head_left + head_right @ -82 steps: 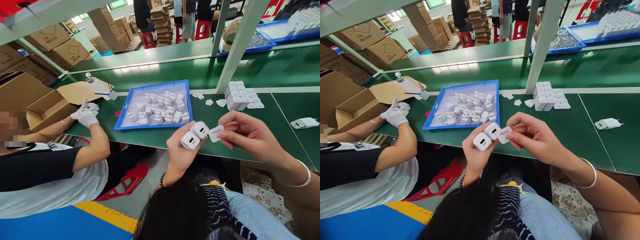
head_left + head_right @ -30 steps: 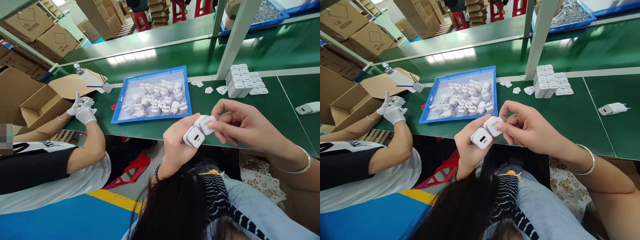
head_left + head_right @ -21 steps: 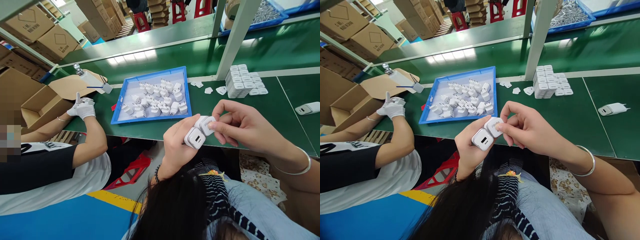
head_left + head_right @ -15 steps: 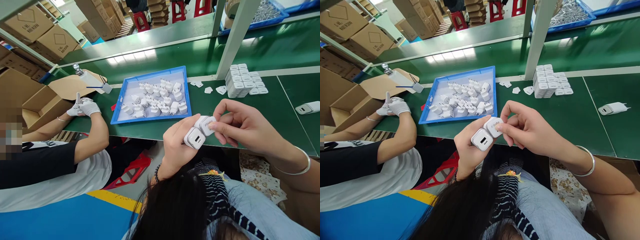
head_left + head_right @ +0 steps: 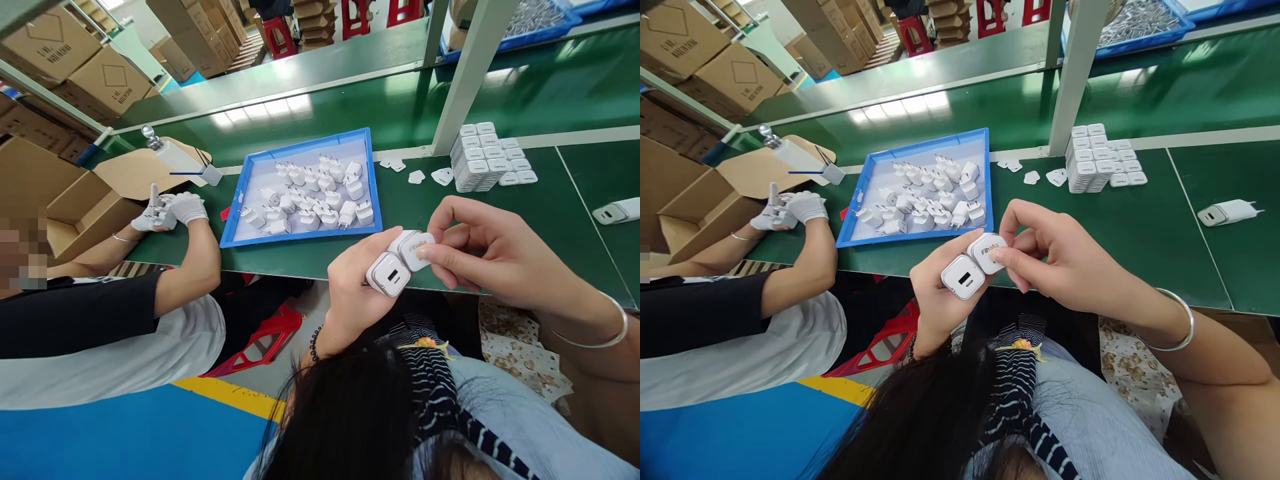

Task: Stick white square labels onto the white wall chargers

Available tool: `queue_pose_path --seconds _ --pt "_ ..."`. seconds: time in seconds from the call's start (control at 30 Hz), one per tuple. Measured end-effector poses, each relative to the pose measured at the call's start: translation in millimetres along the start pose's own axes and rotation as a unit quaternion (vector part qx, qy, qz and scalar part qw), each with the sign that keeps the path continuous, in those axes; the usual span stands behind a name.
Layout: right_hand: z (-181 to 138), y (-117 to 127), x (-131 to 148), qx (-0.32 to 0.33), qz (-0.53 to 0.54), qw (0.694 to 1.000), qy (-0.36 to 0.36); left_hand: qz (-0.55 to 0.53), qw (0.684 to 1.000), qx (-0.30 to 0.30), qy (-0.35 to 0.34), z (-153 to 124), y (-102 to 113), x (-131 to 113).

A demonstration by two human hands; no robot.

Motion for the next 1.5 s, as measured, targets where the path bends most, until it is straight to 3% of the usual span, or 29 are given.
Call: queue_pose_path --seconds 0.33,1.5 --pt "-6.2 -0.5 -0.2 -0.001 0.055 0.998 0.02 -0.074 0.995 0.026 0.067 2.7 3.3 -5.0" --pt "0.3 -3.3 3.0 -0.019 0.036 0.999 -0.035 0.001 1.0 0.03 0.008 0.1 7.1 -2.5"
Point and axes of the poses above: each hand's wrist, its own z-axis towards the middle knuckle, its own y-axis out of the back of the hand, x = y × z, the point moved 1 cm from there along z, towards the middle knuckle, and after that the axes turned 10 degrees about y, right-handed, at the moved point
